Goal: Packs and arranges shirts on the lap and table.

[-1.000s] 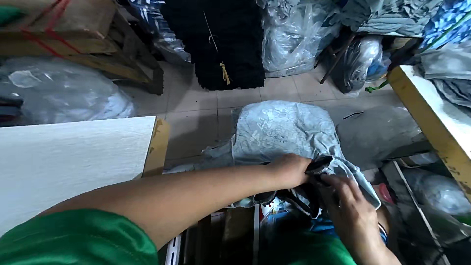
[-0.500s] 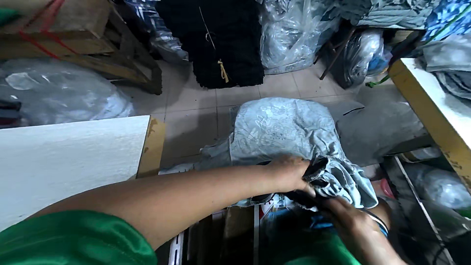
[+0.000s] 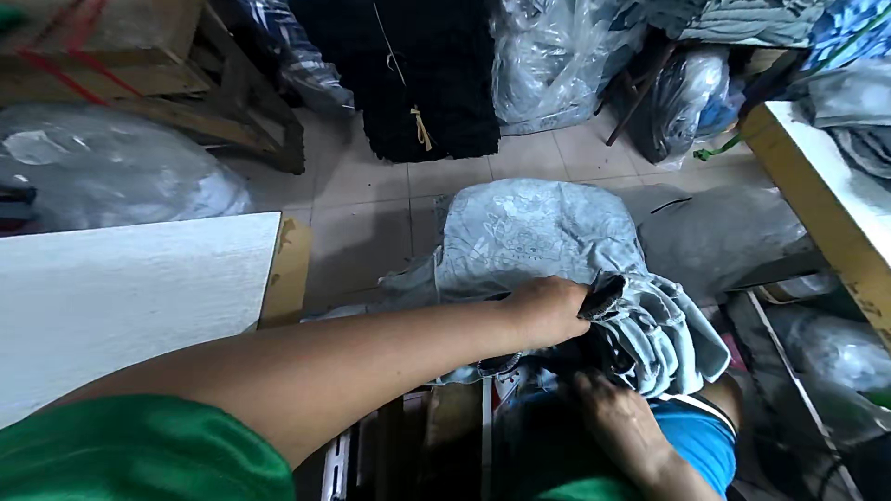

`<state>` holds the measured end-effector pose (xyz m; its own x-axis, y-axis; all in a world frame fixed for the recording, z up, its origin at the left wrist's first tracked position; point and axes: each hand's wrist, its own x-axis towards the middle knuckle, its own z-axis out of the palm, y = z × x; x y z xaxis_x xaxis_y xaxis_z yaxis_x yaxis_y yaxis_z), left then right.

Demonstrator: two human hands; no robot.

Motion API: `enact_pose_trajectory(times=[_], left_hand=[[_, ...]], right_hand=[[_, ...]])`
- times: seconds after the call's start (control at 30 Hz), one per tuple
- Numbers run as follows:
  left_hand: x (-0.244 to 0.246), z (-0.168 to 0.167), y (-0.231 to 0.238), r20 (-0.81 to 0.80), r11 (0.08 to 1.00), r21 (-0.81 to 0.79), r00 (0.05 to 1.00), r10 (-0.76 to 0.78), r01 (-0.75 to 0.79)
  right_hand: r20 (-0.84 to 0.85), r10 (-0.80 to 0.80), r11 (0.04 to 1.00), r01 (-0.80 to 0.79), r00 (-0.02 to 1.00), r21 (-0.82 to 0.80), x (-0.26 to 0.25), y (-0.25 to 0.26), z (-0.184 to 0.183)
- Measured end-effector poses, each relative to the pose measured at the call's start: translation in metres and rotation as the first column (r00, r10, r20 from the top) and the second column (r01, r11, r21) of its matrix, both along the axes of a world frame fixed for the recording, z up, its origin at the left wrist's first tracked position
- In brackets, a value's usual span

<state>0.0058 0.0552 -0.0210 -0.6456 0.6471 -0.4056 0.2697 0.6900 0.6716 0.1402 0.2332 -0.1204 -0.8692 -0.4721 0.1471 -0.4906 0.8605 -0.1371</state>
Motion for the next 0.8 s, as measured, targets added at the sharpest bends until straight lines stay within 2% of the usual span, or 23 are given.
enact_pose_trajectory(times=[0.07,0.13,0.3,0.37,0.43,0.53,0.63,0.7,0.73,0.8], left_hand=[[0.000,0.001,-0.001,0.003,1.000,-0.019,1.000,-0.005,0.005],[0.000,0.000,-0.001,0.002,1.000,-0.024,1.000,-0.013,0.013],[0.009,-0.011,0.002,-0.030,0.988,-0.098,0.992,-0.121,0.118],[0.017,-0.013,0.007,-0.063,0.972,-0.170,0.983,-0.175,0.162],[0.017,-0.012,0.006,-0.135,0.971,-0.164,0.972,-0.195,0.172],[0.007,-0.003,0.001,-0.076,0.995,-0.076,0.995,-0.067,0.061],[-0.003,0.002,-0.003,-0.015,1.000,-0.011,1.000,0.003,-0.003],[-0.006,0.006,-0.002,-0.012,0.999,-0.032,1.000,-0.019,0.019],[-0.006,0.008,-0.001,-0.012,0.998,-0.053,0.999,-0.041,0.040],[-0.006,0.010,-0.001,-0.022,0.995,-0.076,0.997,-0.071,0.069]], right_hand=[[0.076,-0.123,0.986,0.114,0.989,0.120,-0.001,-0.002,0.000],[0.102,-0.159,0.980,0.144,0.982,0.139,0.001,-0.004,0.010],[0.100,-0.142,0.979,0.155,0.985,-0.135,-0.012,0.015,0.052],[0.021,-0.136,0.971,0.138,0.990,-0.194,-0.025,0.024,0.062],[-0.067,-0.154,0.966,0.136,0.986,-0.219,-0.036,0.025,0.065],[-0.198,-0.197,0.952,0.139,0.960,-0.272,-0.038,0.011,0.063],[-0.271,-0.047,0.963,-0.028,0.961,-0.269,-0.024,-0.004,0.053],[-0.195,0.128,0.962,-0.170,0.972,-0.215,-0.014,-0.013,0.033],[-0.134,0.164,0.970,-0.185,0.977,-0.157,-0.013,-0.017,0.021],[0.007,0.091,0.996,-0.091,0.996,-0.020,-0.014,-0.020,0.001]])
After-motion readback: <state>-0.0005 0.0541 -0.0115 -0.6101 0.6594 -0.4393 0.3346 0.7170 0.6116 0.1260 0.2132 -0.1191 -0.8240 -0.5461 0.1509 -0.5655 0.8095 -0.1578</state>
